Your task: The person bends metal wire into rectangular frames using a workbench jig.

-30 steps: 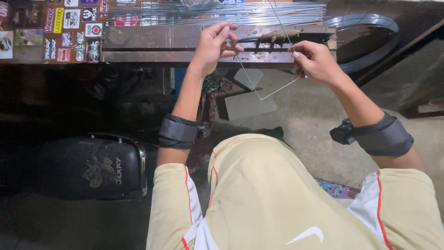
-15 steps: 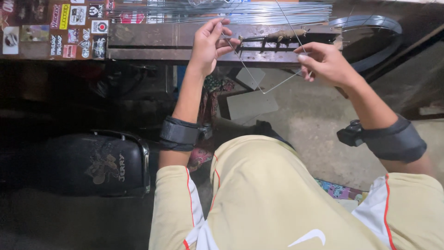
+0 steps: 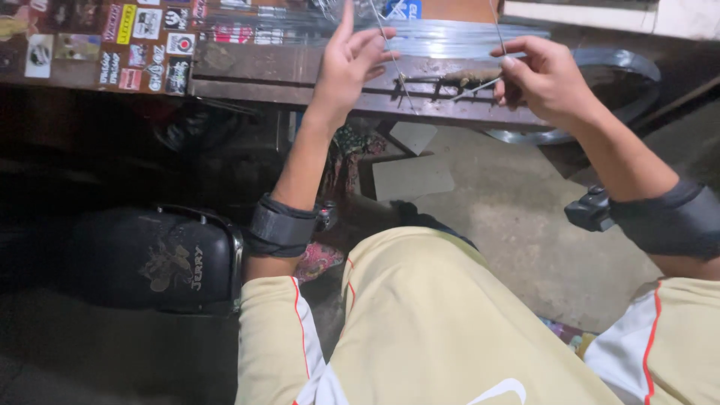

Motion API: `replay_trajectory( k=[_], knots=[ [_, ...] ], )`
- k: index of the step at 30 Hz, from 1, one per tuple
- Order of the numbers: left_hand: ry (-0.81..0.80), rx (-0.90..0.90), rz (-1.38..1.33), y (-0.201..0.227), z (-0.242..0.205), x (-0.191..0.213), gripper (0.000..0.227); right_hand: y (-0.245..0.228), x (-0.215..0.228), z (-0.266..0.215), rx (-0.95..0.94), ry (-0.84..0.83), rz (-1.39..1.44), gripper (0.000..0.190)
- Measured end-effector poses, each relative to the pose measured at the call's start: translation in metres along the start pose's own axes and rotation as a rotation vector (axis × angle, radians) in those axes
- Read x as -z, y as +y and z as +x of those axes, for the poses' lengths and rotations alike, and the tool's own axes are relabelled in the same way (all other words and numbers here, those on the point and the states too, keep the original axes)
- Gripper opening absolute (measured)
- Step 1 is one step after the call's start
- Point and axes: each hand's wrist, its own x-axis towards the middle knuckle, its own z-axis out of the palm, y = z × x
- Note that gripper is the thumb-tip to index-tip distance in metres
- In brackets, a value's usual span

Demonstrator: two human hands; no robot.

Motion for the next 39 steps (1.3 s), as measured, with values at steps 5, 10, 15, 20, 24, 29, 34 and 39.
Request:
replay_trajectory(
  k=[5, 10, 15, 20, 24, 29, 34, 39],
  knots=[
    [-0.061, -0.075, 0.082, 0.006, 0.019, -0.001, 0.09, -0.036, 0.007, 0.04, 0.028, -0.019, 0.029, 0.024],
    [-0.084, -0.211, 0.173, 0.031, 0.04, -0.003, 0.098, -0.065, 0.024, 0.084, 0.048, -0.064, 0.09, 0.022],
    [-0.121, -0.244, 0.248, 0.053, 0.068, 0.006, 0.116, -0.087, 0.044, 0.125, 0.054, -0.065, 0.091, 0.016],
    [-0.058, -0.377, 0.384, 0.071, 0.103, 0.018, 0.076, -0.101, 0.052, 0.168, 0.075, -0.075, -0.03, 0.018],
    [0.045, -0.429, 0.485, 0.07, 0.13, 0.038, 0.039, -0.108, 0.052, 0.201, 0.119, -0.087, -0.176, 0.023],
    [0.189, -0.496, 0.65, 0.064, 0.149, 0.059, 0.042, -0.121, 0.044, 0.233, 0.152, -0.103, -0.264, 0.025],
    [0.293, -0.514, 0.634, 0.05, 0.158, 0.066, 0.069, -0.105, 0.047, 0.266, 0.167, -0.124, -0.32, 0.025],
    [0.615, -0.522, 1.101, 0.027, 0.149, 0.074, 0.062, -0.087, 0.051, 0.278, 0.206, -0.174, -0.276, 0.021]
  ],
)
